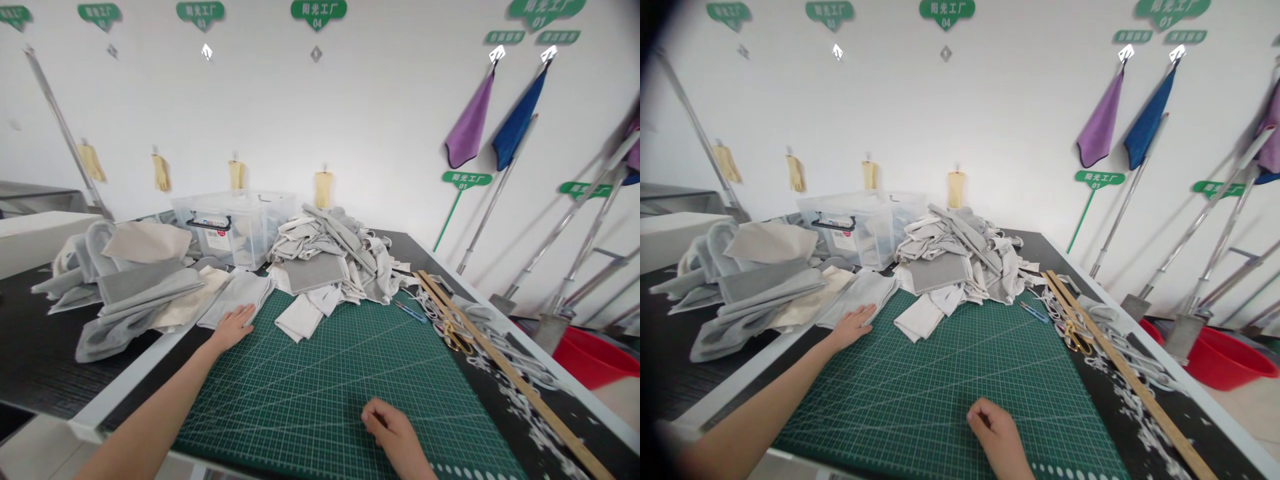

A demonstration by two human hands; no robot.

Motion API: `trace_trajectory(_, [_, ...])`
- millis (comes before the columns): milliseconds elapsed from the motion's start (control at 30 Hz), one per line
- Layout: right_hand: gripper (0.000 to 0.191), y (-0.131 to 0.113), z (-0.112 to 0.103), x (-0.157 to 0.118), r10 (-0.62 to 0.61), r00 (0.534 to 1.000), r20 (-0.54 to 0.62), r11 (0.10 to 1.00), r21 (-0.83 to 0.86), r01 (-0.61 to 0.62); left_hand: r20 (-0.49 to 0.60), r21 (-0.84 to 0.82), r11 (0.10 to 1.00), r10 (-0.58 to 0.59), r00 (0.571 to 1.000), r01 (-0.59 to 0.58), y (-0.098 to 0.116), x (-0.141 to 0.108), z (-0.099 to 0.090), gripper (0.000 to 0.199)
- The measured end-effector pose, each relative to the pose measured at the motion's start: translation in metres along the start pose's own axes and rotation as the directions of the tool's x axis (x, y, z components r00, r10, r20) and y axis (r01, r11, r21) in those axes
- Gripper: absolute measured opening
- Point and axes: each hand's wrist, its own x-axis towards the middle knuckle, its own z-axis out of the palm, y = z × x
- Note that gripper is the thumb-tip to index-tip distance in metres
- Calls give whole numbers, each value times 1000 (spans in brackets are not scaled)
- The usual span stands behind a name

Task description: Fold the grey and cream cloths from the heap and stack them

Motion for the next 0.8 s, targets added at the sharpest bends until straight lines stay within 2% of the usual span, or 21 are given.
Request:
trace_trajectory(167, [22, -2, -1, -1, -1, 1000, -16, 1000, -20, 1, -31, 12, 999, -44, 999, 44, 5, 17, 3, 56])
trace_trajectory(300, [21, -5, -1, -2, -29, 999, -32, 997, -67, 27, -42, 3, 997, -79, 996, 79, 12, 24, -3, 59])
trace_trajectory(367, [21, -6, -1, -2, -45, 998, -33, 995, -96, 41, -151, -21, 992, -127, 980, 125, 24, 26, -10, 57])
trace_trajectory(433, [21, -6, -2, -1, -52, 998, -35, 992, -114, 47, -327, -58, 992, -128, 936, 115, 43, 29, -20, 51])
trace_trajectory(500, [21, -7, -2, -1, -52, 998, -38, 992, -119, 47, -443, -79, 997, -48, 895, 15, 70, 34, -31, 42])
trace_trajectory(533, [22, -7, -2, -1, -52, 998, -40, 992, -120, 47, -455, -82, 996, 5, 890, -47, 84, 38, -36, 37])
trace_trajectory(633, [21, -7, -2, -1, -57, 997, -50, 991, -127, 50, -370, -67, 985, 125, 921, -161, 123, 51, -44, 26])
trace_trajectory(700, [21, -8, -2, -2, -59, 997, -59, 990, -131, 50, -261, -32, 989, 133, 956, -146, 141, 60, -44, 24])
trace_trajectory(800, [21, -8, -2, -3, -58, 996, -66, 989, -141, 48, -137, 18, 997, 71, 988, -69, 155, 72, -41, 28])
